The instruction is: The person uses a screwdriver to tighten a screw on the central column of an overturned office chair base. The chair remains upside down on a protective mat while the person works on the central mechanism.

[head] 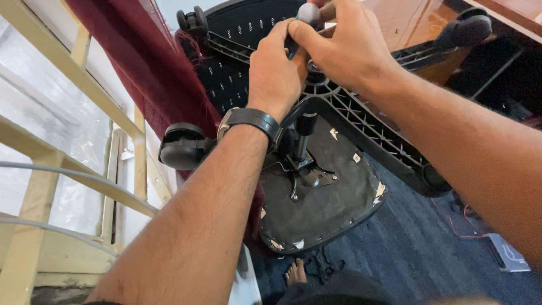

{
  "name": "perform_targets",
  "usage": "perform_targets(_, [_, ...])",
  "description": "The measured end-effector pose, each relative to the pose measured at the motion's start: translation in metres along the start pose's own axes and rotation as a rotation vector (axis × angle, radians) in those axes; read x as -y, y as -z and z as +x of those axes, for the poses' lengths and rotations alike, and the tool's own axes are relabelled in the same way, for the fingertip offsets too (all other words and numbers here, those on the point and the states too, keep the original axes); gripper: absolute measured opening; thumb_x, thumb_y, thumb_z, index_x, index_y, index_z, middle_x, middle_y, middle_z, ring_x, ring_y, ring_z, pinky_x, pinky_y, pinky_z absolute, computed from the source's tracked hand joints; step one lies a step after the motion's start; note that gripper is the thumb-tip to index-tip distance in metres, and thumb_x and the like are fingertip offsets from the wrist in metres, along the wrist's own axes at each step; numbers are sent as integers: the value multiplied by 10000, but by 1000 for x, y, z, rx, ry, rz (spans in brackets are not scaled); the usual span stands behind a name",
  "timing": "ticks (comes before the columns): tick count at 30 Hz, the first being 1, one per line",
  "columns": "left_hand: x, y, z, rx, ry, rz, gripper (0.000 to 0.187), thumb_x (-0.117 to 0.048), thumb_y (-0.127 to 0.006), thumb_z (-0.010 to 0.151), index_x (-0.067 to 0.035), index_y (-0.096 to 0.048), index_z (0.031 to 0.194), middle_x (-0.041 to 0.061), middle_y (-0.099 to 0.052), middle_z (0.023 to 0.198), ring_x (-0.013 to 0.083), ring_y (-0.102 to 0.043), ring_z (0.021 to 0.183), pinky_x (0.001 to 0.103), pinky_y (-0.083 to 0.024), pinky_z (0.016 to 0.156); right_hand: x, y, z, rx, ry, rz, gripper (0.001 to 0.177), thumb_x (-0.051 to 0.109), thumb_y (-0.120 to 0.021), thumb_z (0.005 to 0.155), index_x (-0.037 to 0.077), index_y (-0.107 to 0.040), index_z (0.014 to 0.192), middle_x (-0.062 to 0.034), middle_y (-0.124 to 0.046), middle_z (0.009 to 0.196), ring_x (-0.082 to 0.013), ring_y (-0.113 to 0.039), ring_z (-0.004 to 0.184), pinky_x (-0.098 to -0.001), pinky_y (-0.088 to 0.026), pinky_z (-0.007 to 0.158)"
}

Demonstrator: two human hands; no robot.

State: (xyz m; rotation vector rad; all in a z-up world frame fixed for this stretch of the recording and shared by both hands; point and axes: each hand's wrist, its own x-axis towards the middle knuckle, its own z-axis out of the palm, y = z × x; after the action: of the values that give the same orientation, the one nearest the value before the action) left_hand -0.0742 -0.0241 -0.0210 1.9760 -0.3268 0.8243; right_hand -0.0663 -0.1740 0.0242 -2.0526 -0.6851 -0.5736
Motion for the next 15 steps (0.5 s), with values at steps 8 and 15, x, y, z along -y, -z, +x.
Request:
perform_targets(8, [-6, 0, 8, 71, 42, -13, 447, -241, -669, 965, -28, -574, 1346, 240, -714, 1225, 398, -671, 1190, 429, -535, 978, 2, 26, 24, 157, 235, -155, 330, 270, -777, 985, 25, -699, 1192, -129, -753, 949, -196, -755, 848, -336, -589, 733])
perform_targets(15, [-22, 5, 7, 114, 82, -24, 488, -261, -768, 887, -33, -539, 1253, 230, -719, 1181, 384, -688, 1124, 423, -537, 941, -9, 23, 35, 86, 175, -284, 531, 439, -895, 925, -36, -656, 925, -123, -707, 773, -196, -711, 684, -342, -550, 606])
